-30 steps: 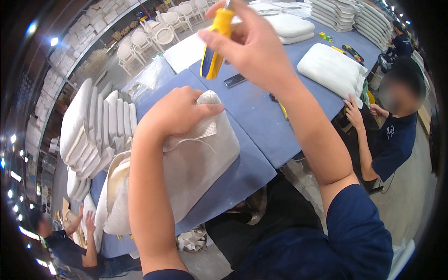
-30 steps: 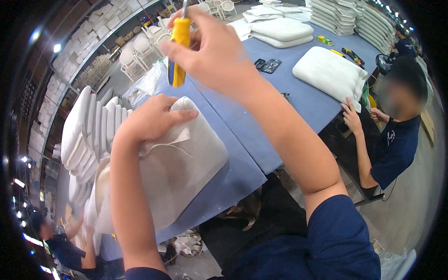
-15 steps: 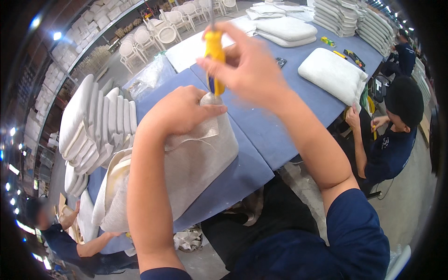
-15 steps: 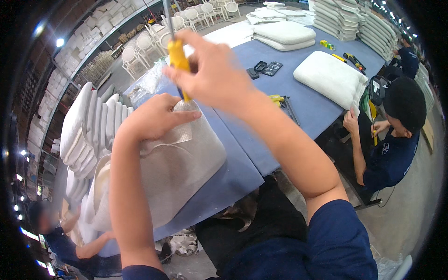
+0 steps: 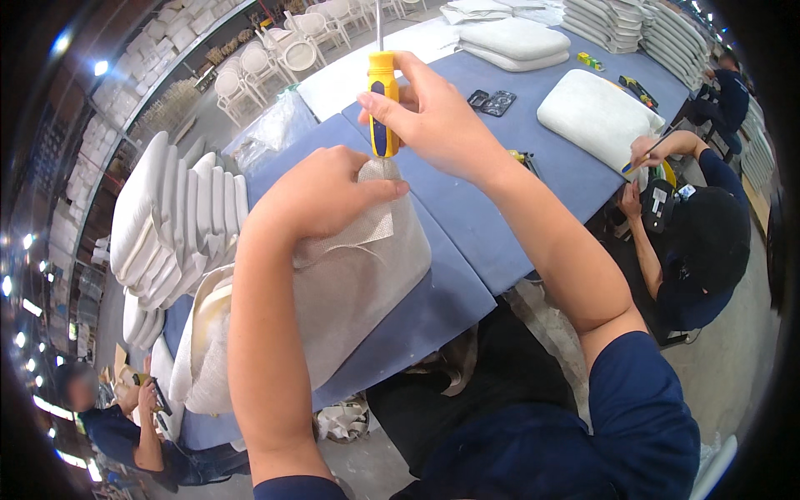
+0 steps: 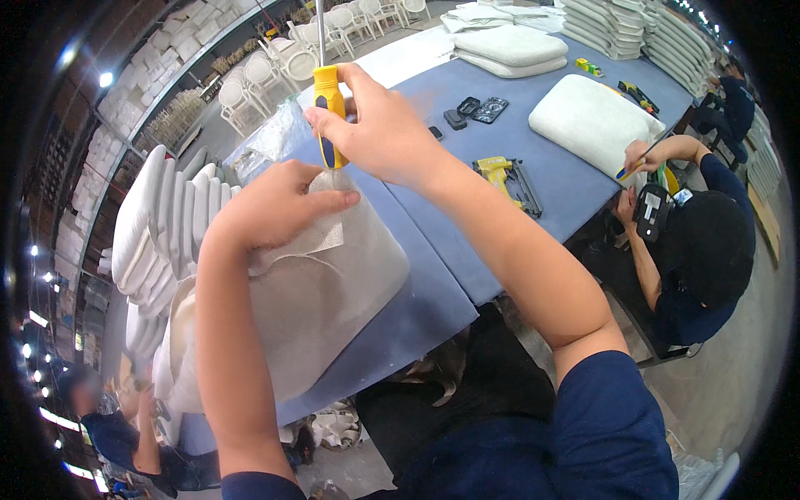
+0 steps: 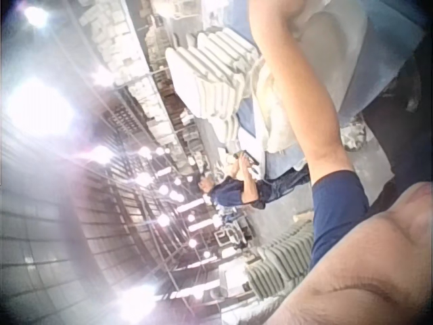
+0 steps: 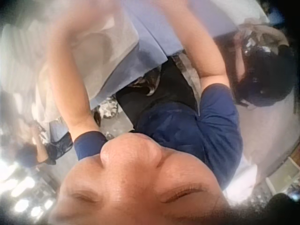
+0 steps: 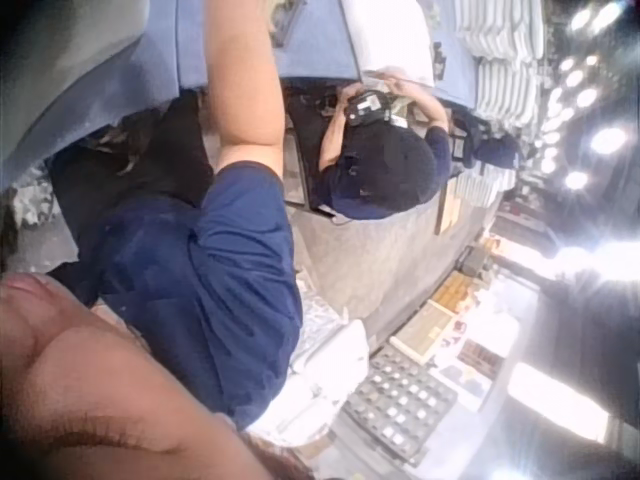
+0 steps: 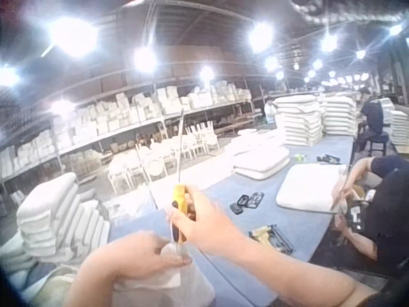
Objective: The person trims excess fabric from a cushion using scissors, then uses a staple gun to secure the fabric to the cushion base. They repeatedly adjust the fabric and staple it in place while working at a table in a workshop.
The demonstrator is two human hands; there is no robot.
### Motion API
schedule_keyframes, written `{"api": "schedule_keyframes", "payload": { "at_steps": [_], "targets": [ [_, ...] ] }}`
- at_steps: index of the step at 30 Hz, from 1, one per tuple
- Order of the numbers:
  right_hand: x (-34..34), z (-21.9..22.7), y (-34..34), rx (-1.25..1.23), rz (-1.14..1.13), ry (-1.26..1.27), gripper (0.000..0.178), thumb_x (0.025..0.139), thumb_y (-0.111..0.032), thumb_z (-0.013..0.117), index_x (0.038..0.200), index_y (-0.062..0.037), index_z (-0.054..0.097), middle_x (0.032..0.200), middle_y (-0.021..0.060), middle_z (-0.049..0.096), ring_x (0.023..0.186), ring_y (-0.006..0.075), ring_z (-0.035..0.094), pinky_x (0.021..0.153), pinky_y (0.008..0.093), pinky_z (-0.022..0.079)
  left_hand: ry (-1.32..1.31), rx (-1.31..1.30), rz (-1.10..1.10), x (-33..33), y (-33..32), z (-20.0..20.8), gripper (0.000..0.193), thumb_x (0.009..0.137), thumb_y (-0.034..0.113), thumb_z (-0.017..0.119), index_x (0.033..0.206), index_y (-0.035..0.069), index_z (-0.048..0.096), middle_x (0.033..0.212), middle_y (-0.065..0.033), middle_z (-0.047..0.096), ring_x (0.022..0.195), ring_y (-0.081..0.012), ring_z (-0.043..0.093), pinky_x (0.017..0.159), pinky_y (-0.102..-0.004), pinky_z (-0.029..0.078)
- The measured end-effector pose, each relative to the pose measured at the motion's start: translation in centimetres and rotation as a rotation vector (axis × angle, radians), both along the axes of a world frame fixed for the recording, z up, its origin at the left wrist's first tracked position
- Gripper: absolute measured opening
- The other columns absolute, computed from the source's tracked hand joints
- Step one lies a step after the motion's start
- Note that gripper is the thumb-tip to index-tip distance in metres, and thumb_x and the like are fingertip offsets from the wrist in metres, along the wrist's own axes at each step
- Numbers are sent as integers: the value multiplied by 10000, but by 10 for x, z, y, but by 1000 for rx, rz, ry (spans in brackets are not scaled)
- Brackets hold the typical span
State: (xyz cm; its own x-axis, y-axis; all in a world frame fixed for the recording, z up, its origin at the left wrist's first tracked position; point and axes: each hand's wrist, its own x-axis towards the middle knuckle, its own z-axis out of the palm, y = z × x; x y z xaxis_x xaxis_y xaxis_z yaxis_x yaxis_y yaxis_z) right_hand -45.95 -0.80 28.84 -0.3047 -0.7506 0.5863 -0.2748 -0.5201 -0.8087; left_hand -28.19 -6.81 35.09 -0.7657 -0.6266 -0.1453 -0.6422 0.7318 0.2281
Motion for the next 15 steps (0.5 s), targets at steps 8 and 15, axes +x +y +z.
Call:
{"api": "schedule_keyframes", "payload": {
  "at_steps": [8,15],
  "targets": [
    [10,-4,22,-95,-109,93,468,1051,-247,782,1365,-5,534,1139,123,715,1055,171,747,903,330,634,50,-67,-18,5,-1,-1,670,951,595,768,1028,-71,779,818,-224,733,789,-340,712,787,-474,545],
    [14,1,30,-336,-171,119,467,992,-179,818,1340,-21,550,1037,158,774,910,249,828,759,358,650,-39,-47,-37,2,-2,11,723,939,597,761,1078,-113,776,971,-320,772,932,-466,762,876,-510,587]
  ]
}}
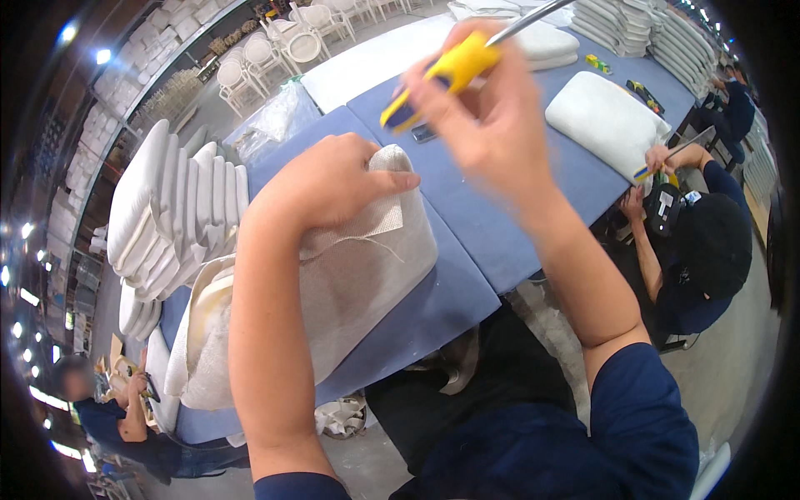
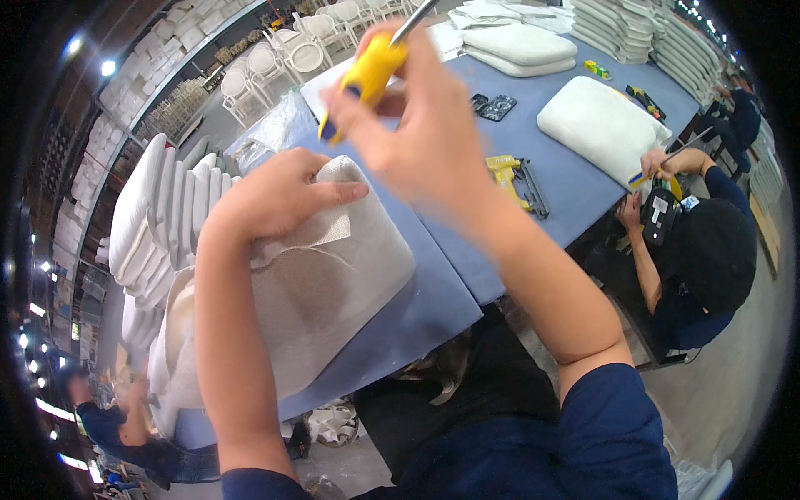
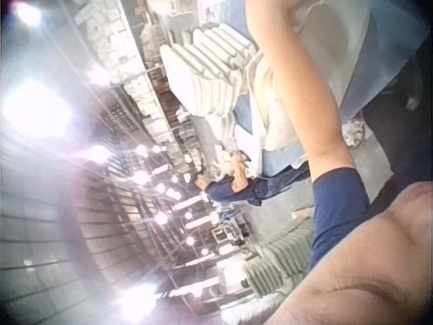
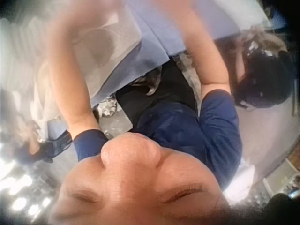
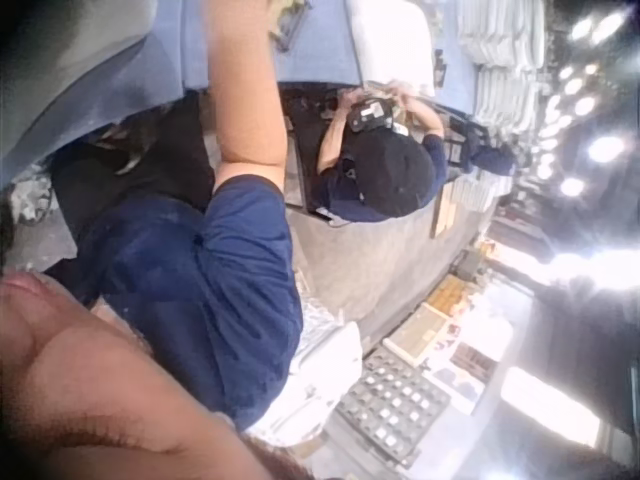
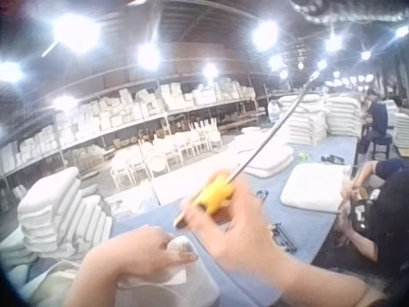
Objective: The person trims excess fabric from a cushion using scissors, then uses a staple gun to secure the fabric to the cushion base. They repeatedly adjust the fabric and staple it in place while working at a table in a workshop.
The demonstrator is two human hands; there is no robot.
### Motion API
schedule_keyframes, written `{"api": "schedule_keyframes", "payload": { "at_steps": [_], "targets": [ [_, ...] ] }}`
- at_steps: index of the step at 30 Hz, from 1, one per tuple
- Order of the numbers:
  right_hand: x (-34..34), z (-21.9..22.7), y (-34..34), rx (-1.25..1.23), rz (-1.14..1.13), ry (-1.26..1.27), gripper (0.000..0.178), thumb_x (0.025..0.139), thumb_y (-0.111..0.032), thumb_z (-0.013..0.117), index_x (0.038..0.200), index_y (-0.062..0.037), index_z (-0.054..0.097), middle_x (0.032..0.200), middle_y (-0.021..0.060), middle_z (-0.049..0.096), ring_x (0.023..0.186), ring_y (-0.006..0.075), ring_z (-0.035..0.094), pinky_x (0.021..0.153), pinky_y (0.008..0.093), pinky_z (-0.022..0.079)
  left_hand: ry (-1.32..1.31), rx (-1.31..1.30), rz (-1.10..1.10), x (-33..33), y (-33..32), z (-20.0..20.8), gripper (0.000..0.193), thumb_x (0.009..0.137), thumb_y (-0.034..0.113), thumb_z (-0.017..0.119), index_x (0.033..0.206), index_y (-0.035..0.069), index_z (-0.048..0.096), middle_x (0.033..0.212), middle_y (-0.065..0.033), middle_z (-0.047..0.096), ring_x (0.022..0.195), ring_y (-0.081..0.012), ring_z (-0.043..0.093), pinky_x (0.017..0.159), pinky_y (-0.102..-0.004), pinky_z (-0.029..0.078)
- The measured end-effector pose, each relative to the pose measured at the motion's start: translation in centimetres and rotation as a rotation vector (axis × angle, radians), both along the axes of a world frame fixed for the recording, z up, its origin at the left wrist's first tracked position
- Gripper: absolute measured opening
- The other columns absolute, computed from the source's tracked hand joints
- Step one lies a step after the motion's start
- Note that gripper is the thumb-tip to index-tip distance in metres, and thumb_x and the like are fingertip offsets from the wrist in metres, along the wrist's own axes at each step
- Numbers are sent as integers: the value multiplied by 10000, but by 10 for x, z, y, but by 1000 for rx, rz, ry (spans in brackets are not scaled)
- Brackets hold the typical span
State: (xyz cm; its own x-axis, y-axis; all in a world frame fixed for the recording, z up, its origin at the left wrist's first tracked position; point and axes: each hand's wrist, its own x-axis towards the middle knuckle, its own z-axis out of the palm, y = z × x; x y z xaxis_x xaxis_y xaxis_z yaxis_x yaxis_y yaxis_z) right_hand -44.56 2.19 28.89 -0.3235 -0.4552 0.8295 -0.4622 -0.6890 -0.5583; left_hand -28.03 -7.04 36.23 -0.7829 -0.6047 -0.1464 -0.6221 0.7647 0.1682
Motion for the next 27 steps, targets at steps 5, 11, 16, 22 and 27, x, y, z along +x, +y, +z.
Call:
{"api": "schedule_keyframes", "payload": {
  "at_steps": [5,11,16,22,27],
  "targets": [
    [18,16,27,145,135,27,398,1047,-45,746,1358,-79,499,1172,117,730,1074,157,740,945,345,628,58,2,33,7,-4,-4,732,935,603,765,1066,-118,771,975,-328,770,946,-474,766,883,-514,588],
    [16,5,23,86,-22,231,367,1044,-10,738,1339,-74,528,1129,106,756,1004,169,769,861,324,659,94,11,-44,8,-16,-18,730,940,608,758,1086,-107,777,987,-333,770,960,-484,765,888,-526,590],
    [15,0,12,-133,48,36,338,1010,-66,797,1285,-56,601,1085,98,765,992,160,778,861,319,659,94,6,-76,5,-14,-18,710,955,597,742,1091,-99,783,995,-328,772,962,-481,765,898,-523,592],
    [15,15,15,6,-16,46,325,1025,-97,789,1295,-43,618,1063,69,762,954,147,774,870,311,637,118,-14,-49,10,-20,-21,660,950,560,752,1082,-86,782,943,-312,762,915,-445,757,875,-508,585],
    [5,14,-7,237,-125,177,274,1073,-191,744,1257,-30,620,1097,86,744,957,167,769,849,336,637,66,17,5,3,7,-2,643,946,543,762,1024,-95,761,835,-276,734,802,-413,722,823,-498,564]
  ]
}}
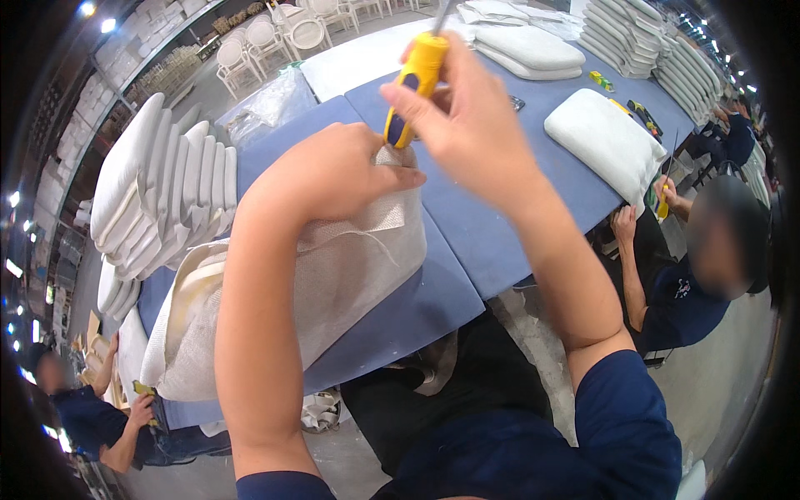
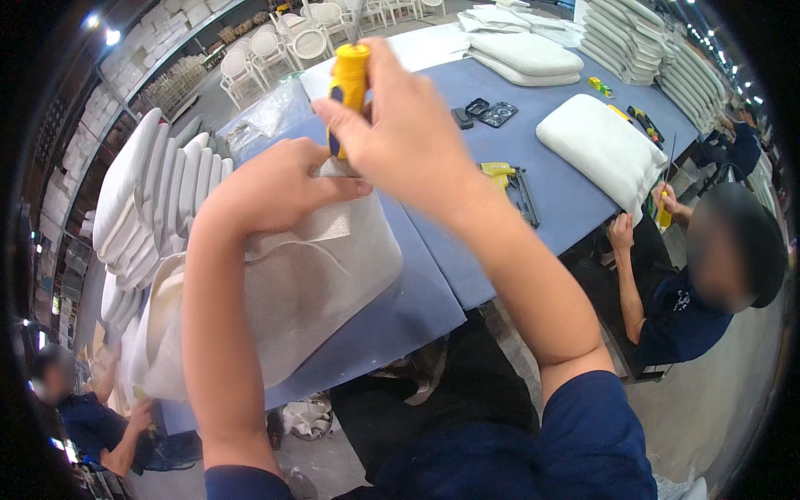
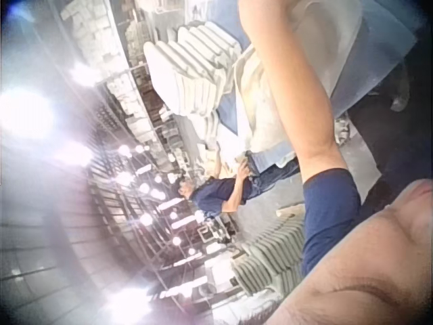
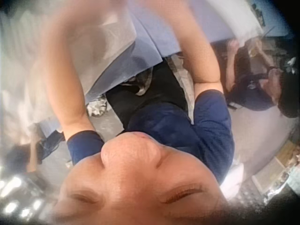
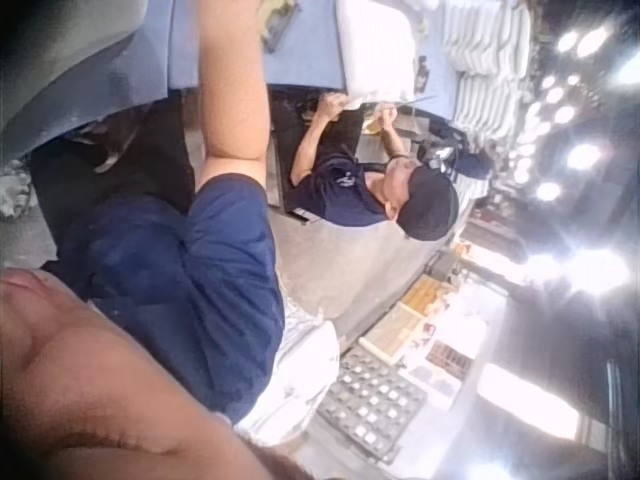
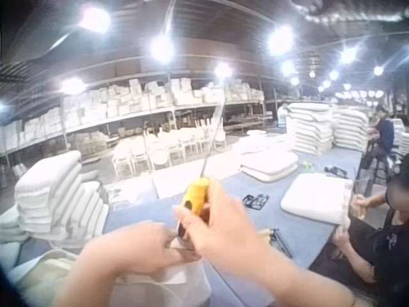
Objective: The person trims excess fabric from a cushion using scissors, then uses a staple gun to secure the fabric to the cushion base. They repeatedly adjust the fabric and staple it in place while working at a table in a workshop.
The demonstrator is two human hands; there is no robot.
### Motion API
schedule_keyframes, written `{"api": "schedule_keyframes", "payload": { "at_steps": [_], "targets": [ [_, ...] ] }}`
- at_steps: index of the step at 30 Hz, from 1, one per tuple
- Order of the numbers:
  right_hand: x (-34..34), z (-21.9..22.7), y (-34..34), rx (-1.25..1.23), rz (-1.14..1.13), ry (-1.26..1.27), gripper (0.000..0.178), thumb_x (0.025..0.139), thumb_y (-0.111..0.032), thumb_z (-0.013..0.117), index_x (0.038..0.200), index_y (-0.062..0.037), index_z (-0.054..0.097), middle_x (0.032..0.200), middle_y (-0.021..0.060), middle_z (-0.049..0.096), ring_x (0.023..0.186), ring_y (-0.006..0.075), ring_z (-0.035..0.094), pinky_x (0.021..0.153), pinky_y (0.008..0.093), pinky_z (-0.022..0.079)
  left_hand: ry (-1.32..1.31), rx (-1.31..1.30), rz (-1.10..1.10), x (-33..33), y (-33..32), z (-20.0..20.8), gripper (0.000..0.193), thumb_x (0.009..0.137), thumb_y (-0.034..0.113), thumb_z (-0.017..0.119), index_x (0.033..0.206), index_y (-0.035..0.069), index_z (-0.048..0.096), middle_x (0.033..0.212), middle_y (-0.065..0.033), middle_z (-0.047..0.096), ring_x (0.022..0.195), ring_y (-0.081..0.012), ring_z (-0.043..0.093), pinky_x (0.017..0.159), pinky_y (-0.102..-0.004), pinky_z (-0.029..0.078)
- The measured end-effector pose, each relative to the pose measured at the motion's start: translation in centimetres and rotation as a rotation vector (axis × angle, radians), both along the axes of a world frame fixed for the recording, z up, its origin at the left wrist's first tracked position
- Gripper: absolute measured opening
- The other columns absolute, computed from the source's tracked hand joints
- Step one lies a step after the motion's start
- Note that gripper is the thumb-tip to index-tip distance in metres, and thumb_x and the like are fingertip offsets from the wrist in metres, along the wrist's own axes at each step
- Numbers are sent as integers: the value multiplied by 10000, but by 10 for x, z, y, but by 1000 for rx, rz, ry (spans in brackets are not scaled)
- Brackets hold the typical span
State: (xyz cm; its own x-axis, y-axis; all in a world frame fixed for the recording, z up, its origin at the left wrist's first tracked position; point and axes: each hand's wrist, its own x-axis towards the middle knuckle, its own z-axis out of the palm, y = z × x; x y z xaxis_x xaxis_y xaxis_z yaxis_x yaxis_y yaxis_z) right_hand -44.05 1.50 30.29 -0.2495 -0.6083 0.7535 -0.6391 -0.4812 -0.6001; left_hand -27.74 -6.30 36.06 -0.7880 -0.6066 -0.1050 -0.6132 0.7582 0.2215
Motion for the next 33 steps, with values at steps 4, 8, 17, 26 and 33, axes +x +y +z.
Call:
{"api": "schedule_keyframes", "payload": {
  "at_steps": [4,8,17,26,33],
  "targets": [
    [-10,15,-8,-224,77,-157,356,1029,-235,778,1236,-5,602,1018,167,766,805,235,779,721,360,600,55,-63,-66,10,-15,-18,655,943,565,758,997,-88,767,830,-272,730,794,-402,717,816,-497,562],
    [-15,-11,-13,-113,-16,140,338,1043,-237,774,1244,-21,608,1053,150,770,861,223,790,735,357,606,68,-33,-82,3,-15,-19,650,945,569,752,1010,-78,773,839,-260,736,792,-380,720,806,-495,561],
    [-24,-29,-17,80,85,-273,411,1044,-328,740,1286,-30,591,1090,125,732,990,203,745,829,374,604,0,-20,9,1,-9,-11,684,944,576,769,1144,-78,782,881,-240,757,842,-340,733,833,-446,560],
    [-102,-244,25,442,-342,-215,395,997,-248,776,1282,-19,628,969,126,683,869,252,691,830,400,562,249,32,195,105,-78,28,621,1003,578,744,1042,-41,773,890,-43,713,875,-142,657,818,-324,524],
    [-64,-348,29,498,-405,99,469,895,-165,769,1329,-52,633,1273,207,689,1234,418,649,1061,506,527,250,195,205,79,-150,-10,544,1038,539,714,1062,0,784,923,-16,735,848,-122,661,790,-305,521]
  ]
}}
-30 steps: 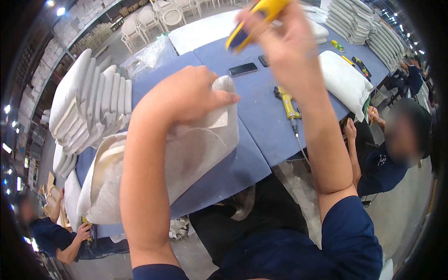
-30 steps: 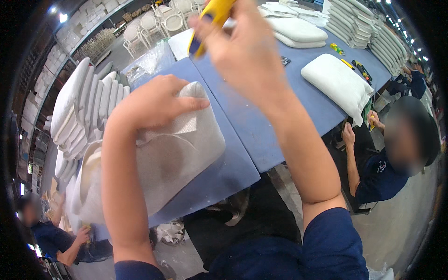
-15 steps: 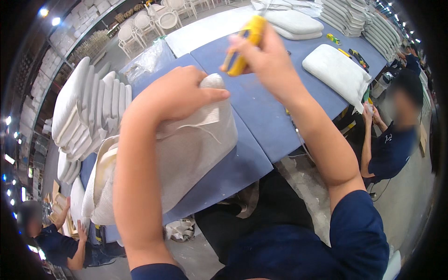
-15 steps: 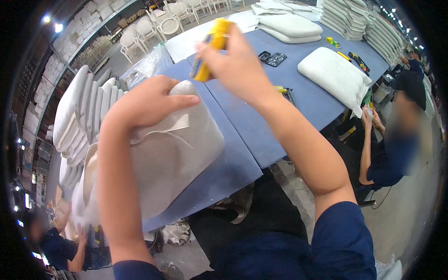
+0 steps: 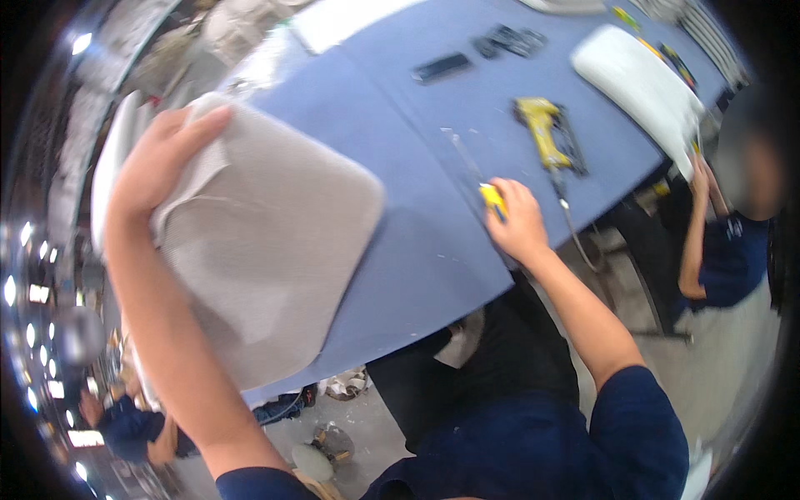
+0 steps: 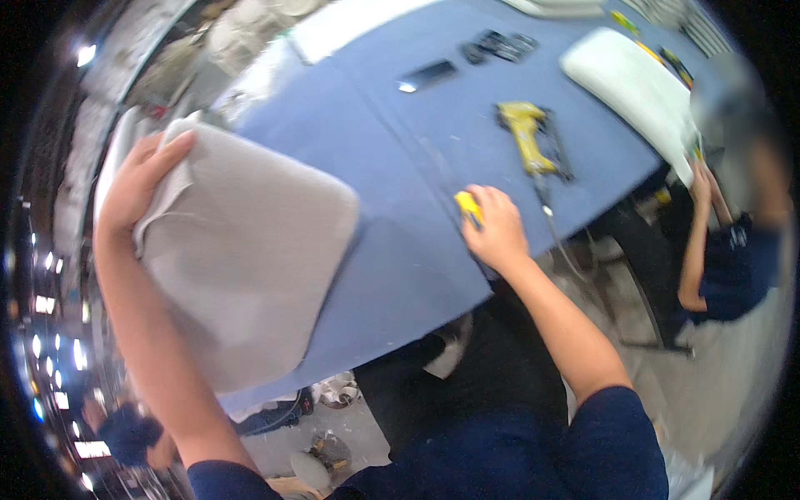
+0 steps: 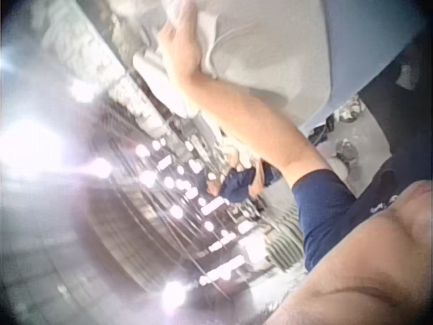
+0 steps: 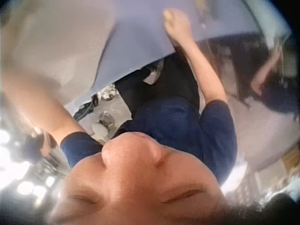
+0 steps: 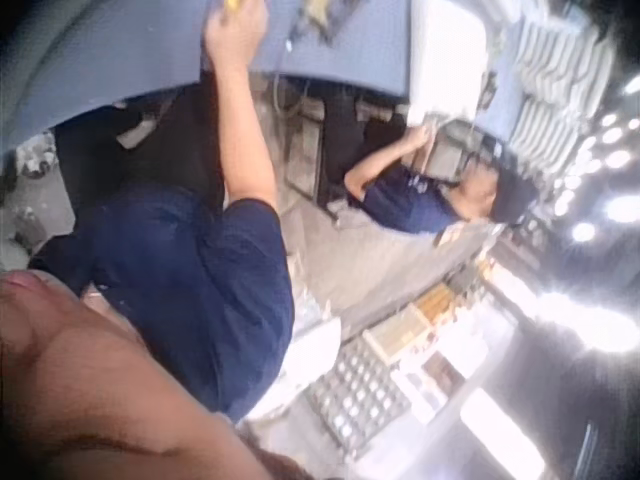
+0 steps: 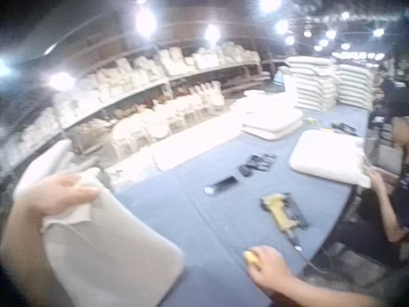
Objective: The person trims excess fabric from a cushion using scissors, then uses a staple gun to secure the fabric to the cushion base. They repeatedly adjust the fabric and staple it in place while working at a table in a workshop.
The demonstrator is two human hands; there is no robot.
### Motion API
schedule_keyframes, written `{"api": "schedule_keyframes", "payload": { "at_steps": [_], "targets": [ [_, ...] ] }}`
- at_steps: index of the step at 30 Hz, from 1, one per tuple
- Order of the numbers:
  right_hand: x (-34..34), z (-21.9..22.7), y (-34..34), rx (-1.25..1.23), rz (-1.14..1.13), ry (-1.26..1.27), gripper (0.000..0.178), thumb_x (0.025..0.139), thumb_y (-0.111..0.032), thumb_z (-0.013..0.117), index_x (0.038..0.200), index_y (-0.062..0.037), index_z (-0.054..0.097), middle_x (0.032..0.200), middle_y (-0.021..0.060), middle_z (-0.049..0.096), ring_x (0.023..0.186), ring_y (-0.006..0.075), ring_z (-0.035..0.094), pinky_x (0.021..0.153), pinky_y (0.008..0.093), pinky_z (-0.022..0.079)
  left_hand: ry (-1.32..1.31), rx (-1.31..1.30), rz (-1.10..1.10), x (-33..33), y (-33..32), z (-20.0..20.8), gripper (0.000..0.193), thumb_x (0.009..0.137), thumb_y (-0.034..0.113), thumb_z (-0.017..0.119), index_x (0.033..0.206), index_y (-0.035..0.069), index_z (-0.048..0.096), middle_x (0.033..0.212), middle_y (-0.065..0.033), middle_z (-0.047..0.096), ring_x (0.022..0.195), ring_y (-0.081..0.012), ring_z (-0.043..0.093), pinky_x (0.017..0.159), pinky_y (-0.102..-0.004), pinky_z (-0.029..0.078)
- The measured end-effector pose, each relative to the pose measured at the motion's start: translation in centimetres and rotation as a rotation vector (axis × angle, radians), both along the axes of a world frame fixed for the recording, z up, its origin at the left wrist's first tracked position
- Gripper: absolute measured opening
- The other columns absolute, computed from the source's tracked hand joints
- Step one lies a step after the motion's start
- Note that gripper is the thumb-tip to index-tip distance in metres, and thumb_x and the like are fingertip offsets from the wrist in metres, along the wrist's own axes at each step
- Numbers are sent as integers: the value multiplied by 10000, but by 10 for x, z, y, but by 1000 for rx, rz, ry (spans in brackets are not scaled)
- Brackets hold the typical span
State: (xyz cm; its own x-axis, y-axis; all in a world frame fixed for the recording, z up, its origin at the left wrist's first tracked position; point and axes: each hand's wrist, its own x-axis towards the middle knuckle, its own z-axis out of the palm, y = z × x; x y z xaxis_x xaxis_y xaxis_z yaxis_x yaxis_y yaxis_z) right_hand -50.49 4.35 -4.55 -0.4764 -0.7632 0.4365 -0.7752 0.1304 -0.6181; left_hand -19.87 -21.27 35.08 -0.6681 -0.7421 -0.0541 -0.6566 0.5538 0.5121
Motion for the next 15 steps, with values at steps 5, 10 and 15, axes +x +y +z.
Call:
{"api": "schedule_keyframes", "payload": {
  "at_steps": [5,10,15],
  "targets": [
    [-1,9,-2,-61,20,-117,439,895,-200,775,1293,-81,632,1254,169,678,1201,409,648,1041,501,531,-114,223,52,-49,-42,-17,534,1008,529,748,1089,3,796,915,-31,747,841,-144,686,786,-288,523],
    [-13,2,13,-63,-82,-220,314,941,-226,759,1200,-72,666,1193,124,696,1167,365,669,998,475,548,31,-92,189,-39,-64,-52,580,982,555,775,1152,1,793,986,-58,744,903,-170,692,828,-306,533],
    [-5,4,0,-48,-64,-240,301,961,-240,752,1192,-66,669,1199,135,710,1168,365,677,994,477,551,93,-131,269,0,-28,-30,593,986,561,772,1182,1,786,1022,-72,731,948,-188,690,863,-325,537]
  ]
}}
